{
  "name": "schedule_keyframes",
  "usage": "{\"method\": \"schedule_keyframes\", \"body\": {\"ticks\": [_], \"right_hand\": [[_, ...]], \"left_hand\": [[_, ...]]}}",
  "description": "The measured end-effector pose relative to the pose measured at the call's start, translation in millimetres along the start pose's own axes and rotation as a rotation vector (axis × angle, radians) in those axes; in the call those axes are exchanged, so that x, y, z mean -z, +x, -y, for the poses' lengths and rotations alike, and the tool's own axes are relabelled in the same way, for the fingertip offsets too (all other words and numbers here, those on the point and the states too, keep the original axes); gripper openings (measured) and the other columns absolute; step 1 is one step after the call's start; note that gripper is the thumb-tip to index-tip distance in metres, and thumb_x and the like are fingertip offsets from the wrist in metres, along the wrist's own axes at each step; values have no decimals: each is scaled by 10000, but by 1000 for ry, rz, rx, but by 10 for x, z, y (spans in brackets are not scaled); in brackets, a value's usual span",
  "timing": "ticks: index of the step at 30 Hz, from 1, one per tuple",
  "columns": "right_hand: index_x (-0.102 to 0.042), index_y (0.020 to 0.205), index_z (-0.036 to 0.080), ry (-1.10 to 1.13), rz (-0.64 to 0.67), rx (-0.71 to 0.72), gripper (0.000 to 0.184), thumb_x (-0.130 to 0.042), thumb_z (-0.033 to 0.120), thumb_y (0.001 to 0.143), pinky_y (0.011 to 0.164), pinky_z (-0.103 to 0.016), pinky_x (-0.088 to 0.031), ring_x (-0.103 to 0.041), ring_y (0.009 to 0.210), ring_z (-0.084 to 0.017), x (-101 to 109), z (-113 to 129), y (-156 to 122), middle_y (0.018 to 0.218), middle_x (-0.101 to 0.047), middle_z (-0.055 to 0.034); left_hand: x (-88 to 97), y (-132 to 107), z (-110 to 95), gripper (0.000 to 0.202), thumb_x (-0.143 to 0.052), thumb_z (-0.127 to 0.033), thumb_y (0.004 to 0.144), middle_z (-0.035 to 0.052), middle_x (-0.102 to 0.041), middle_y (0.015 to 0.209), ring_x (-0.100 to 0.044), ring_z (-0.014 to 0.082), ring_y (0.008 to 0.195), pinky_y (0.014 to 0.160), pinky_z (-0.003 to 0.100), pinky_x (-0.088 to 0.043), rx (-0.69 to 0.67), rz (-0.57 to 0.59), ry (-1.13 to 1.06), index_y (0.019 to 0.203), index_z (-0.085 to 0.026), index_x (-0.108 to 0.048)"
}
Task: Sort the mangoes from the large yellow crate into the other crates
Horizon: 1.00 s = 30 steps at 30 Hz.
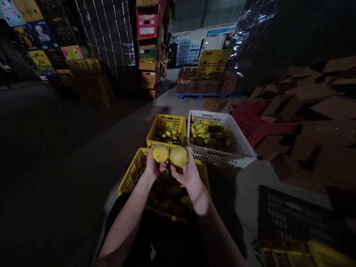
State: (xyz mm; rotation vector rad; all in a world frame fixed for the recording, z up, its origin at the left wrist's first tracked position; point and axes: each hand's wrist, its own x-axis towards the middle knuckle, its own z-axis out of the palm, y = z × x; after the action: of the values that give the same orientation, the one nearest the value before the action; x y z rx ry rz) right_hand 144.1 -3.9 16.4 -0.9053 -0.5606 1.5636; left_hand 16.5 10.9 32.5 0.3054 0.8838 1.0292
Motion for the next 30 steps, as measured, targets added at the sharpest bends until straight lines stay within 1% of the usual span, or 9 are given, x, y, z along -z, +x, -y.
{"method": "schedule_keyframes", "body": {"ticks": [3, 5, 8, 10, 12, 14, 19, 22, 30], "right_hand": [[-658, 782, 220, 32, -49, -214, 486, -651, 702, 721, 389, -269, -472, -544, 464, -159, -33, 50, -44, 592, -626, -47], [-667, 836, 212, 23, -89, -162, 524, -632, 726, 741, 464, -306, -534, -595, 517, -180, -47, 83, -74, 654, -667, -56], [-664, 965, 206, -72, -110, 109, 530, -721, 671, 716, 652, -403, -609, -685, 689, -243, -38, 117, -98, 821, -724, -68], [-630, 1067, 218, -198, -189, 365, 574, -818, 571, 655, 799, -451, -607, -706, 865, -274, -19, 125, -94, 997, -729, -71], [-581, 1134, 226, -347, -301, 575, 682, -878, 487, 578, 896, -477, -580, -684, 985, -281, -1, 121, -81, 1117, -699, -80], [-548, 1145, 221, -460, -369, 697, 748, -905, 445, 527, 927, -471, -564, -661, 1012, -270, 8, 107, -71, 1146, -673, -94], [-462, 1132, 247, -455, -368, 824, 774, -934, 301, 521, 912, -363, -546, -658, 979, -215, 8, 57, -76, 1122, -634, -67], [-480, 1082, 245, -437, -343, 819, 716, -927, 253, 521, 883, -338, -540, -656, 955, -202, 37, 39, -57, 1071, -640, -42], [-522, 1046, 242, -373, -290, 780, 646, -899, 183, 524, 886, -343, -552, -672, 953, -195, 64, 75, -34, 1024, -686, -18]], "left_hand": [[38, 40, 10, 673, -300, -701, 947, 52, -579, 487, -427, 83, 359, 345, 163, -334, -43, 9, 59, 776, -134, -619], [73, 73, 26, 643, -418, -728, 905, 57, -649, 594, -512, 101, 426, 392, 182, -411, -152, 38, 105, 916, -127, -648], [137, 127, 55, 654, -685, -714, 770, 79, -740, 956, -692, 178, 750, 634, 260, -573, -454, 81, 205, 1151, -186, -618], [177, 160, 71, 708, -834, -620, 670, 80, -703, 1190, -686, 231, 1030, 875, 329, -574, -702, 72, 317, 1216, -237, -597], [199, 181, 83, 719, -912, -501, 609, 77, -656, 1291, -622, 259, 1189, 1032, 370, -502, -912, 59, 445, 1213, -251, -611], [198, 182, 94, 688, -935, -411, 581, 78, -650, 1269, -613, 268, 1189, 1044, 384, -484, -1012, 59, 519, 1174, -243, -628], [132, 122, 113, 620, -949, -274, 538, 47, -658, 1111, -638, 228, 1053, 939, 318, -498, -1015, 43, 457, 1070, -241, -634], [118, 108, 108, 629, -963, -214, 474, 33, -654, 1058, -630, 228, 1040, 952, 314, -480, -1019, 36, 387, 1019, -235, -648], [114, 92, 92, 627, -962, -188, 471, 40, -672, 1093, -639, 236, 1077, 976, 315, -486, -987, 80, 355, 1029, -236, -680]]}}
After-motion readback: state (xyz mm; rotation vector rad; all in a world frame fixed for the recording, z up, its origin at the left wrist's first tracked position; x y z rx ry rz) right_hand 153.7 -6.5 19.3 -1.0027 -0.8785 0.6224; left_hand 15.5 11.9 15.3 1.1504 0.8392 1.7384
